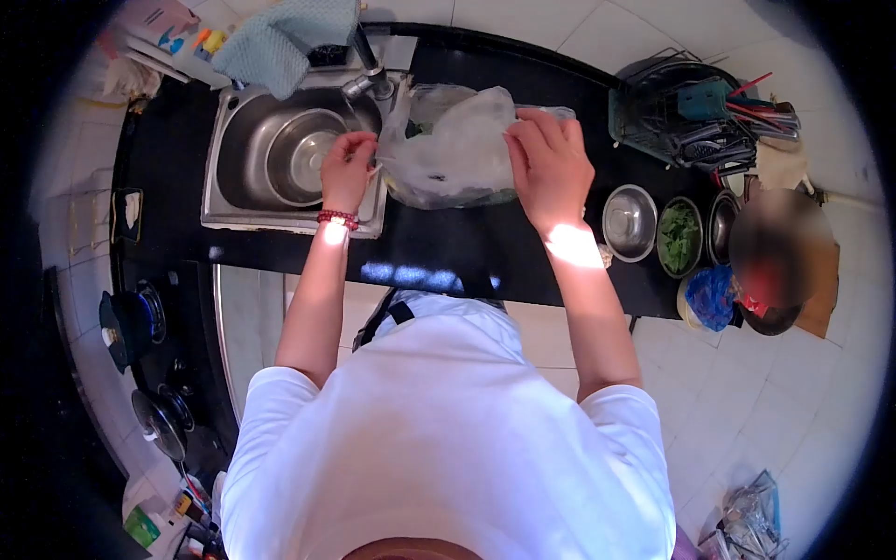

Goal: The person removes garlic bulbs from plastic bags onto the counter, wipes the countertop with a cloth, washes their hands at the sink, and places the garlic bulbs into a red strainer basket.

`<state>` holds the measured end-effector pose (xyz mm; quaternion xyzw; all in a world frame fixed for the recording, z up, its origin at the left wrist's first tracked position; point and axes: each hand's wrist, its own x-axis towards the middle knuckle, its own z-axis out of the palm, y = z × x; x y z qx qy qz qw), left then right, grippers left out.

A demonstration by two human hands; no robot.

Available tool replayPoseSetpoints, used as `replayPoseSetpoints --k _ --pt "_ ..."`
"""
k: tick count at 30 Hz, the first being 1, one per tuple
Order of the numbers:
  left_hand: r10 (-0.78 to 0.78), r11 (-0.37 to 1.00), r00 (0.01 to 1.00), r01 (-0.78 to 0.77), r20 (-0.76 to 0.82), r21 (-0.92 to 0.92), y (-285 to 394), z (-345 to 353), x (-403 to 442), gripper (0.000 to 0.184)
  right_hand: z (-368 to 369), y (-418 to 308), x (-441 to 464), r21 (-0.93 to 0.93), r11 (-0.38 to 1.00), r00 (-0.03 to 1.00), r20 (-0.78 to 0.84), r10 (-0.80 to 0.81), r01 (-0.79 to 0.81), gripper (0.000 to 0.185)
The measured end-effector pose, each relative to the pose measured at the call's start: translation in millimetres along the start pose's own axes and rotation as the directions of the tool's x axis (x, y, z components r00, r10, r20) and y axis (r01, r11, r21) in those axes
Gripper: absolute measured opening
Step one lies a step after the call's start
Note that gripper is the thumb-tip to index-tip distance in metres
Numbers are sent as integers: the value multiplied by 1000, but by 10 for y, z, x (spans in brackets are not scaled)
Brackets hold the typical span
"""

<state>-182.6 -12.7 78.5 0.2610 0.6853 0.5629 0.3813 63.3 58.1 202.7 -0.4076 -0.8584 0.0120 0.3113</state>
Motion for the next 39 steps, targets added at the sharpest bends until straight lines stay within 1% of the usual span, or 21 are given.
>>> replayPoseSetpoints --k 1,4,5,8,9,12,13,16,17,20,23,24,26,27,28,30,31,33,35,37,39 --pt "77 995 994 -72 -82 65 19 -7 -13 19 118 105 -18 -4 990 990 -26 -141 141 11" --pt "311 854 950 -287 16 433 266 49 -200 35 160 105 -34 82 997 997 83 2 -9 7" --pt "336 764 940 -311 62 566 400 76 -292 35 178 124 -3 76 997 995 102 -18 11 7" --pt "241 736 956 -293 167 611 462 161 -415 35 157 188 18 44 999 988 148 -38 32 6" --pt "212 737 961 -276 177 616 409 192 -409 29 105 153 33 72 997 991 131 23 -33 5" --pt "318 704 937 -336 145 625 353 171 -436 23 -148 5 226 33 997 997 -25 73 -72 5" --pt "365 724 920 -378 144 577 356 179 -450 23 -73 78 219 11 1000 999 -34 14 -14 6" --pt "331 926 942 -315 -46 209 552 215 -493 29 -8 140 171 -11 1000 998 56 -8 8 7" --pt "386 899 921 -365 -45 243 680 176 -545 35 -13 122 183 -1 1000 1000 -4 -25 25 7" --pt "425 824 900 -428 96 370 1077 256 -723 41 34 52 220 -28 999 1000 -9 -20 20 8" --pt "288 732 899 -429 330 529 1115 551 -663 37 124 -28 245 114 993 997 68 -32 25 13" --pt "276 704 886 -450 371 550 1077 633 -613 36 107 -93 260 247 969 996 88 -32 9 16" --pt "396 666 836 -546 379 508 810 785 -443 34 -13 -202 320 493 869 992 122 -32 -32 22" --pt "438 707 835 -549 335 445 797 780 -392 25 -67 -98 341 389 921 998 44 -51 30 28" --pt "450 750 843 -536 295 388 788 735 -360 22 -144 -53 334 461 883 995 11 97 -91 26" --pt "459 822 863 -502 209 270 759 558 -305 15 -131 284 245 461 858 967 3 254 -227 27" --pt "368 888 911 -403 185 219 740 450 -283 14 -84 394 183 482 819 946 72 316 -311 30" --pt "191 967 963 -219 191 134 695 238 -249 15 -4 441 70 492 822 957 188 220 -286 34" --pt "188 982 955 -180 229 -53 546 112 -181 14 51 343 60 564 755 932 317 176 -335 41" --pt "166 968 951 -108 260 -225 528 65 -192 13 247 422 64 498 791 918 343 199 -357 40" --pt "167 967 953 -108 253 -231 504 31 -204 13 431 508 57 423 850 920 355 165 -315 35"
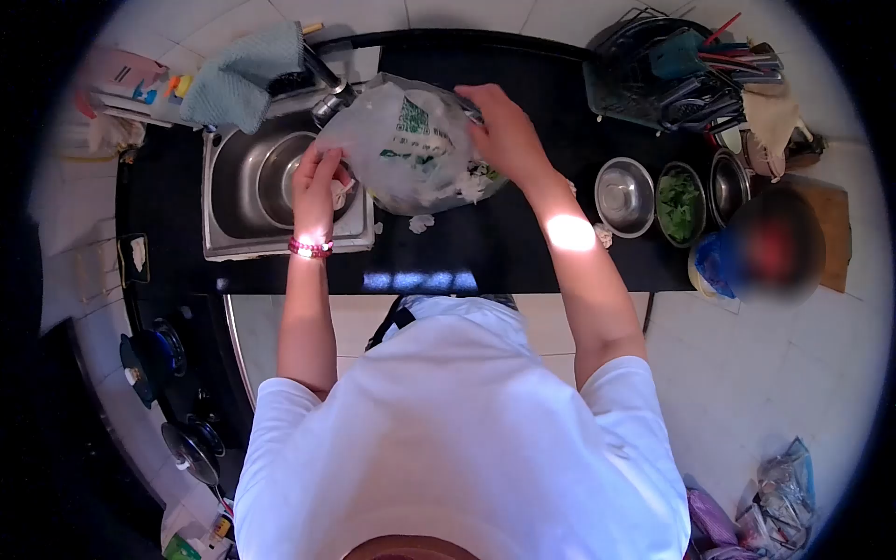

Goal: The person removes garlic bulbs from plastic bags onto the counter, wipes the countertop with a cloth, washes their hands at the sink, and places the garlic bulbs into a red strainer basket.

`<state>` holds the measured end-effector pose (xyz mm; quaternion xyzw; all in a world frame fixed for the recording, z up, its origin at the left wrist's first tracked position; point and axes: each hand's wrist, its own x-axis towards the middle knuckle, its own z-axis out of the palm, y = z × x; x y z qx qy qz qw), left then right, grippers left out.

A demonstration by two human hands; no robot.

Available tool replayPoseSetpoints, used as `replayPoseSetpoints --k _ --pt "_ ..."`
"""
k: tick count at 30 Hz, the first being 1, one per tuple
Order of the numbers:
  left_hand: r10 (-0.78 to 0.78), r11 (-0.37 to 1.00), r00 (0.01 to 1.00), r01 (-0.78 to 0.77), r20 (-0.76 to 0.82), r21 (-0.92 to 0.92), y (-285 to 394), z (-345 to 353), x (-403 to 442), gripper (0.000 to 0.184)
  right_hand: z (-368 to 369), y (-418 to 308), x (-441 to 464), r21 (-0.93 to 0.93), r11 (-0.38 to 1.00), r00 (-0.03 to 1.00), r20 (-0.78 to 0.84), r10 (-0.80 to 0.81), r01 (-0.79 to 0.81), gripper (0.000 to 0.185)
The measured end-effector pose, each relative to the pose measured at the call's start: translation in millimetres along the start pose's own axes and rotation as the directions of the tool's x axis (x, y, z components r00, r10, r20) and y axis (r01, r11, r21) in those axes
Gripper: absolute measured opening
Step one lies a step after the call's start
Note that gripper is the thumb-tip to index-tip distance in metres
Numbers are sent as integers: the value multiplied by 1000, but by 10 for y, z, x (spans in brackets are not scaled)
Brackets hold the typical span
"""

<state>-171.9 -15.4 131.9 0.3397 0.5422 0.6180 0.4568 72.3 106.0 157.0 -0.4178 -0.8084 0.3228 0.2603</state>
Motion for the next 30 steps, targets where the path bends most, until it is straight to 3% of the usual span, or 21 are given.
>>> replayPoseSetpoints --k 3,6,9,10,12,13,15,16,20,22,24,27,28,30 --pt "-52 995 998 49 -36 -81 -31 -35 -1 13 165 219 -35 -92 993 983 173 -58 74 30" --pt "-164 969 985 151 -54 -194 -19 -11 5 12 228 290 -47 80 962 947 214 240 -262 22" --pt "-257 928 954 198 -154 -317 82 154 17 11 177 233 -96 454 749 876 265 403 -482 19" --pt "-282 912 938 198 -199 -360 110 205 35 11 156 227 -126 575 692 899 237 369 -436 19" --pt "-250 911 959 188 -129 -368 15 208 100 12 110 227 -210 782 535 935 168 312 -319 20" --pt "-232 910 968 182 -95 -371 -35 207 144 12 59 216 -261 729 631 948 78 308 -265 21" --pt "-164 982 978 151 -128 -109 -121 202 215 14 -75 234 -368 582 796 957 -99 273 -167 23" --pt "-131 990 983 135 -132 29 -151 204 242 15 -135 276 -391 497 846 948 -128 291 -193 18" --pt "-95 977 980 126 -176 171 -203 146 325 16 -333 392 -451 305 916 885 -303 353 -261 5" --pt "-44 967 983 87 -176 241 -230 90 343 14 -392 221 -445 169 972 875 -430 223 -165 7" --pt "-54 986 988 76 -146 150 -245 57 344 13 -362 102 -476 21 990 854 -504 132 -140 10" --pt "-33 997 987 43 -156 61 -220 165 256 18 -206 169 -497 -104 994 971 -238 21 -46 13" --pt "-18 999 985 25 -169 42 -191 200 223 20 -189 157 -525 -129 989 995 -73 69 -78 19" --pt "-58 993 989 72 -136 99 -224 138 190 26 -227 67 -522 -108 981 984 64 166 -158 24"
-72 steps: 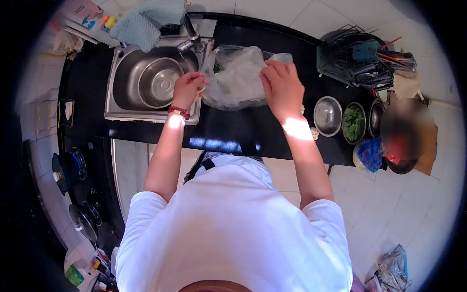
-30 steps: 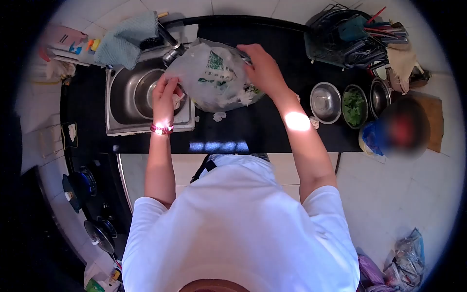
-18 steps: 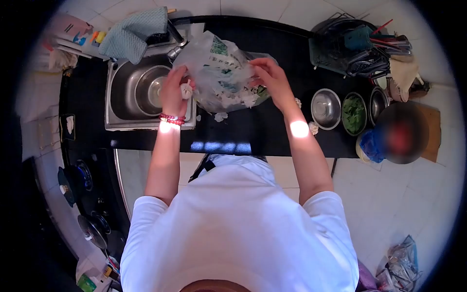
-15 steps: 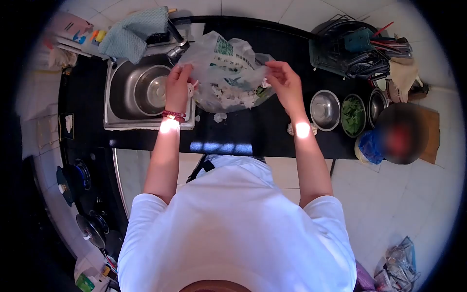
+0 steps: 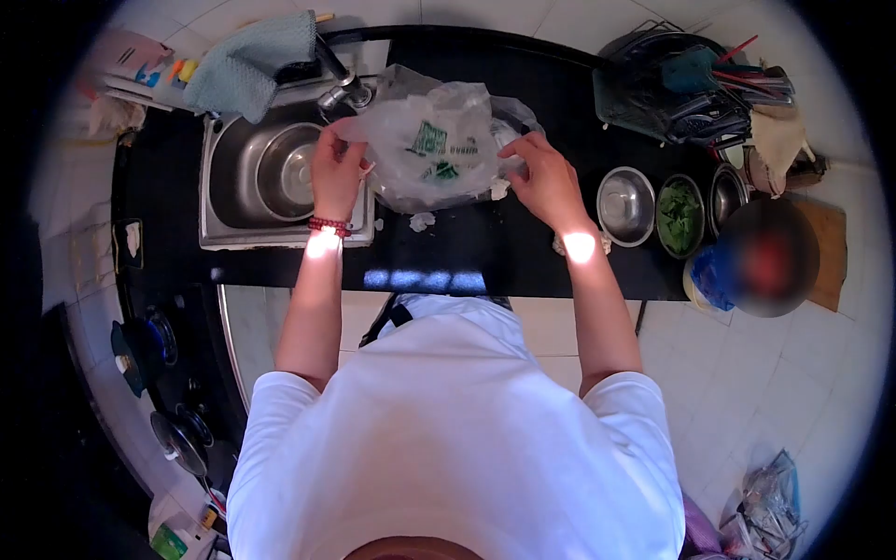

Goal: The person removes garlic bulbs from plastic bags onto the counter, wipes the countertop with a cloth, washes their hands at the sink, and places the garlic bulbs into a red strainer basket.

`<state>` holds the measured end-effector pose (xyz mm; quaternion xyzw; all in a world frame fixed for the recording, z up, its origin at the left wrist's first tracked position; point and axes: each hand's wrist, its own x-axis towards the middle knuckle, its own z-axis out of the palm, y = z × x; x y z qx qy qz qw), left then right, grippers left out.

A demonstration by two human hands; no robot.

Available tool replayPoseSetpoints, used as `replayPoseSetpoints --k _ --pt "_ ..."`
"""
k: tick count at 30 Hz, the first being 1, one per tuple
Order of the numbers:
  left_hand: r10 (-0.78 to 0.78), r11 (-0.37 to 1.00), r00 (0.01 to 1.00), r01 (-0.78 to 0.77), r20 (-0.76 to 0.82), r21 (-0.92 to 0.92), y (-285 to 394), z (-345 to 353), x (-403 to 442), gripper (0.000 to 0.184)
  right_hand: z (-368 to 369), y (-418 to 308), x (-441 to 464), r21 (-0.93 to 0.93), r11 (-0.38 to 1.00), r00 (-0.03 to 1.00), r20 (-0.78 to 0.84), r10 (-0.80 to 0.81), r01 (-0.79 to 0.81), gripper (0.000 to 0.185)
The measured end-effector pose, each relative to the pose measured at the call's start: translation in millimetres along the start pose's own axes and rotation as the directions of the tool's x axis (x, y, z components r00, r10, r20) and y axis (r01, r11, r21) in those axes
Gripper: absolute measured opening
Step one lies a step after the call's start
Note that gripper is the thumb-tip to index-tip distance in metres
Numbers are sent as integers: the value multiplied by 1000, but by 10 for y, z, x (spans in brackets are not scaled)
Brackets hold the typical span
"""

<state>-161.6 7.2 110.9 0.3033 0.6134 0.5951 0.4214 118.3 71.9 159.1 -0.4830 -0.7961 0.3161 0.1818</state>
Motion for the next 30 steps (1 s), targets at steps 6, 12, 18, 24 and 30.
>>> replayPoseSetpoints --k 6,12,18,24,30 --pt "21 1000 996 -22 -88 -21 -1 -24 -110 49 -168 -225 242 3 1000 981 -190 24 -24 33" --pt "-16 1000 993 15 -121 -8 0 -17 -238 54 280 6 696 137 982 988 -104 -116 130 26" --pt "162 975 979 -140 -125 170 -117 -73 -509 38 123 -173 621 -16 980 887 -422 -186 198 12" --pt "198 850 965 -257 173 460 -33 328 -762 42 4 -248 561 -150 962 869 -415 -270 228 12" --pt "249 526 866 -497 434 690 -172 588 -708 60 11 -208 599 94 987 848 -526 -59 127 9"
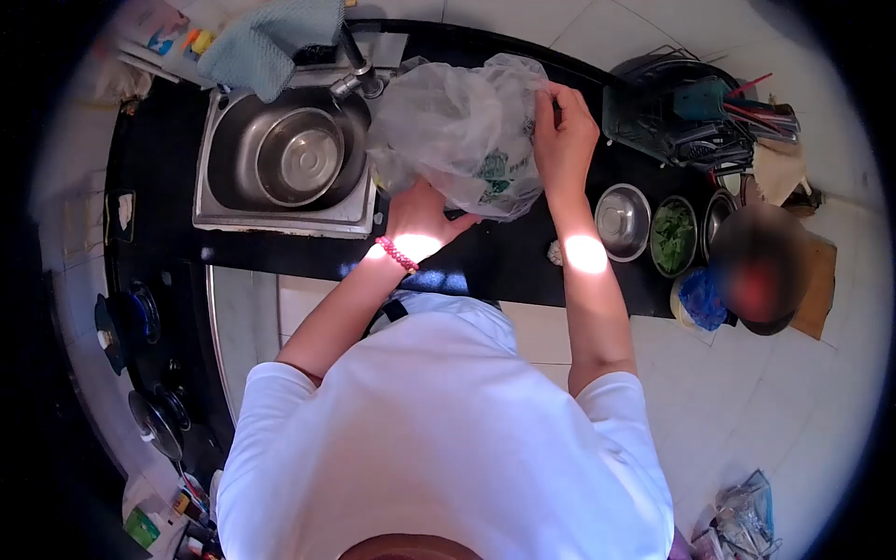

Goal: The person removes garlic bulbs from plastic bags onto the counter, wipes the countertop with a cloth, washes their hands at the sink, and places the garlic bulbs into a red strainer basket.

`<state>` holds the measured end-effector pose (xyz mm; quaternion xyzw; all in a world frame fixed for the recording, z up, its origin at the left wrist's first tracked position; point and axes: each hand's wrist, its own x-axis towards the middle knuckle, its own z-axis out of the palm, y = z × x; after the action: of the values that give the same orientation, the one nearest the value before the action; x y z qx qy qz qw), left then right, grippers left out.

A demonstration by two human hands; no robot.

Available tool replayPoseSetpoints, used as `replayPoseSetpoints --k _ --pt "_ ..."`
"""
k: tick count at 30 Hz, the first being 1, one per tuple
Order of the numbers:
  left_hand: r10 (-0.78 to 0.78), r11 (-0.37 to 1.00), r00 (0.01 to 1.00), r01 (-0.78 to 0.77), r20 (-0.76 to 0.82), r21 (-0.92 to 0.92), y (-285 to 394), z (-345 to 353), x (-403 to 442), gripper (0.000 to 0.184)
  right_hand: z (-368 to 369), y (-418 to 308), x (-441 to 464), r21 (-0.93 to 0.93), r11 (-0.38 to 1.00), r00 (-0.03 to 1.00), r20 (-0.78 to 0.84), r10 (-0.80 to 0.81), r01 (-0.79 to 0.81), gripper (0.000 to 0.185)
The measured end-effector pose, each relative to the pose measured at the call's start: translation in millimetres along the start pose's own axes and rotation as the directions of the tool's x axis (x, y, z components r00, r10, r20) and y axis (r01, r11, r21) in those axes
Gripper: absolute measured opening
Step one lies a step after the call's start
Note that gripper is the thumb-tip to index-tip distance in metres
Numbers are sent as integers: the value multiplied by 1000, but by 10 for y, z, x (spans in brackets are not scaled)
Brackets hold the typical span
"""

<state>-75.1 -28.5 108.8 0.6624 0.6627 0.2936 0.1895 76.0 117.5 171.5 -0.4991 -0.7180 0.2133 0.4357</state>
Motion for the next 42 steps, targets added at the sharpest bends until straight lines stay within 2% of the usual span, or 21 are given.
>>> replayPoseSetpoints --k 3,6,8,11,12,15,19,21,23,25,26,27,28,29,31,32,33,35,39,40,42 --pt "-41 998 994 36 98 49 59 77 77 62 -17 194 35 255 939 969 -27 244 -229 13" --pt "-71 992 996 64 58 105 132 133 154 45 -67 304 40 457 830 928 -28 372 -320 13" --pt "-79 994 994 72 81 78 -58 377 222 31 -132 497 51 648 682 886 -25 462 -338 9" --pt "-134 990 989 131 56 54 -134 295 386 14 -358 366 22 732 579 846 -6 533 -360 13" --pt "-163 986 986 161 39 49 -157 220 423 9 -433 347 45 758 483 755 19 656 -438 20" --pt "-152 974 987 160 -61 161 -325 181 556 10 -584 634 -130 661 548 776 84 625 -512 20" --pt "-160 929 987 149 4 340 -568 261 653 13 -622 873 -262 857 215 716 225 661 -468 15" --pt "-203 949 979 191 22 252 -544 170 623 22 -684 1188 -316 788 301 755 290 588 -538 16" --pt "-216 966 976 218 -30 139 -372 -45 601 27 -674 1162 -342 798 312 722 208 660 -516 15" --pt "-183 983 975 184 -130 0 -293 -123 600 30 -502 748 -350 880 270 557 -8 831 -390 14" --pt "-157 987 972 151 -174 -48 -273 -144 614 31 -591 965 -418 891 121 565 168 808 -438 16" --pt "-136 989 966 117 -221 -95 -253 -174 627 32 -585 892 -427 864 200 599 137 789 -461 16" --pt "-160 982 971 139 -180 -126 -202 -201 645 37 -552 751 -443 831 277 635 113 764 -482 15" --pt "-231 937 966 188 -118 -295 -143 -210 671 38 -519 671 -443 794 352 671 93 736 -496 15" --pt "-337 749 941 294 40 -593 3 -167 703 42 -480 569 -427 731 412 689 109 717 -544 16" --pt "-420 602 901 368 111 -709 18 -63 733 46 -484 385 -436 681 450 696 123 707 -578 16" --pt "-409 523 880 442 240 -728 86 -98 754 46 -464 252 -436 626 489 703 138 697 -607 16" --pt "-347 360 805 587 480 -725 228 -234 816 45 -367 201 -381 723 416 698 126 705 -551 15" --pt "-374 276 795 587 477 -761 -16 111 809 29 -368 249 -299 793 348 713 149 686 -501 14" --pt "-384 400 817 568 431 -719 -129 235 793 29 -402 318 -270 795 343 713 152 684 -499 15" --pt "-384 625 858 513 340 -589 -280 373 751 31 -488 347 -242 744 445 786 172 594 -499 18"
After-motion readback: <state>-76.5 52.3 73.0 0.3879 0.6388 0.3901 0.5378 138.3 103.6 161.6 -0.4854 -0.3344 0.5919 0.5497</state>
